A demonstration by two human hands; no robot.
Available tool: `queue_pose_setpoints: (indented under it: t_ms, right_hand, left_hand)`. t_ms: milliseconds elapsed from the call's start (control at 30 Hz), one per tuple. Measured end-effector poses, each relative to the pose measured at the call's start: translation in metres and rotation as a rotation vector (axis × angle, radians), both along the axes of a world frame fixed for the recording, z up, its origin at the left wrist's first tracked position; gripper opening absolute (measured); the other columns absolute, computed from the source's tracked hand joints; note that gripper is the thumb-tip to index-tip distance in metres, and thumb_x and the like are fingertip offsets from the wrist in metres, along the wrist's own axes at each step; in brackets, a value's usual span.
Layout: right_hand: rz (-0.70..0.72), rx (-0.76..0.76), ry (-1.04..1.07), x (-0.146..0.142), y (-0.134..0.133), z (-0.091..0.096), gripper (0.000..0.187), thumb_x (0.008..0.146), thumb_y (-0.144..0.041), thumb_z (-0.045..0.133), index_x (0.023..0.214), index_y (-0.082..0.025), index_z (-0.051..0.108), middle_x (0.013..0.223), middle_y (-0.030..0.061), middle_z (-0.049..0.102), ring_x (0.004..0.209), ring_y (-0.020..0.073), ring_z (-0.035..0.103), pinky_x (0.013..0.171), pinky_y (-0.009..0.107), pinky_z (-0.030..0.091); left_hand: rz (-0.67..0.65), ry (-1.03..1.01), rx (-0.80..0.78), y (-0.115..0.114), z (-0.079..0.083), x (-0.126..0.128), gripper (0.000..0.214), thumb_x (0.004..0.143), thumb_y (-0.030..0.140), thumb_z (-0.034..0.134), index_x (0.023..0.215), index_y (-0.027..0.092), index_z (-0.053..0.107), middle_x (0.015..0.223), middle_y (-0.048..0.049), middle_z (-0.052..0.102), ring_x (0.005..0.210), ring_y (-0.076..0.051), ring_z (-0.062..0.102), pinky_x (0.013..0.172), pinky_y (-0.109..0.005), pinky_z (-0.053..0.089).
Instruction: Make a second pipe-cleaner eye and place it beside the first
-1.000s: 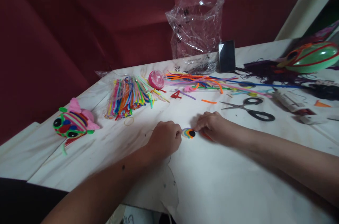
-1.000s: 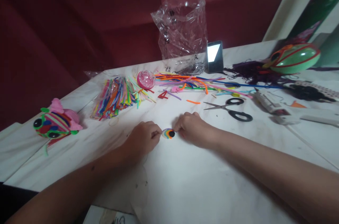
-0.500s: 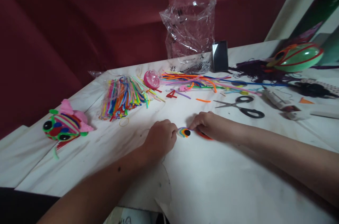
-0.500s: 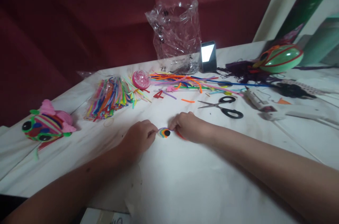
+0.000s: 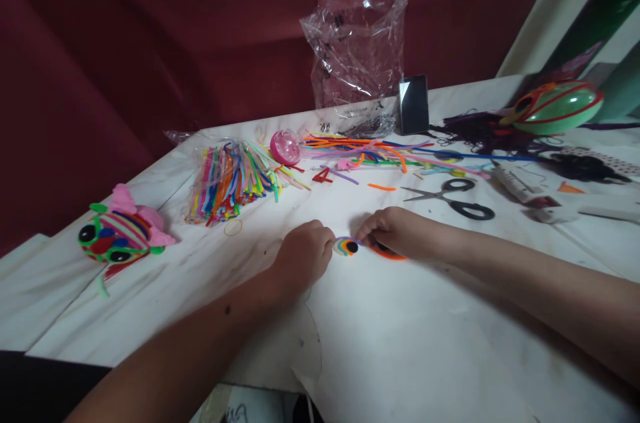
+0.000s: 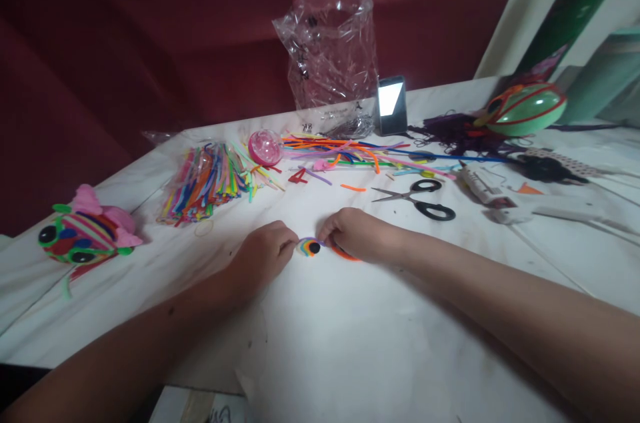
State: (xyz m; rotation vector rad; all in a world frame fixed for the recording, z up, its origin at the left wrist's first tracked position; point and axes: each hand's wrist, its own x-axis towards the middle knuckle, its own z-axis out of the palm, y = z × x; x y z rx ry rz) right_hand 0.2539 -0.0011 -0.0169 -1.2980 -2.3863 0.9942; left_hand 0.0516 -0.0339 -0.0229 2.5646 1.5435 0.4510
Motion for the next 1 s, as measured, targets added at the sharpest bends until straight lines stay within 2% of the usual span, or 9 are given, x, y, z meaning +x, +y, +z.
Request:
queue_pose_setpoints:
  t_ms: [433, 667, 1000]
  right_hand:
    - [0.089, 0.213, -0.104, -0.0069, -0.0055, 0.0059, 0.038, 0.065, 0.000, 0.042, 0.076, -0.022, 0.071, 0.081, -0.0020, 0.071, 0.074, 0.0137, 0.062, 0.072, 0.024, 0.042]
    - [0.130, 0.227, -0.134, -0.0041, -0.0043, 0.0046, 0.041, 0.065, 0.001, 0.040, 0.077, -0.024, 0.070, 0.081, -0.0031, 0.071, 0.075, 0.0133, 0.062, 0.075, 0.026, 0.040]
    - [0.132, 0.300, -0.137, -0.0048, -0.0036, -0.0013, 0.036, 0.068, -0.001, 0.041, 0.071, -0.023, 0.069, 0.076, -0.0006, 0.070, 0.076, 0.0165, 0.059, 0.079, 0.035, 0.035]
  left_hand:
    - [-0.031, -0.049, 0.003, 0.0033, -0.0024, -0.0023, 0.020, 0.077, 0.012, 0.044, 0.073, 0.017, 0.063, 0.074, -0.0023, 0.059, 0.071, -0.012, 0.056, 0.067, -0.022, 0.041]
    - [-0.021, -0.045, -0.017, 0.0047, -0.0016, -0.0020, 0.020, 0.077, 0.013, 0.045, 0.073, 0.017, 0.064, 0.074, -0.0019, 0.059, 0.071, -0.012, 0.056, 0.066, -0.022, 0.040]
    - [-0.011, 0.001, -0.042, 0.0005, 0.0027, 0.0003, 0.021, 0.080, 0.015, 0.045, 0.073, 0.016, 0.064, 0.073, -0.0026, 0.058, 0.071, -0.013, 0.055, 0.065, -0.022, 0.040]
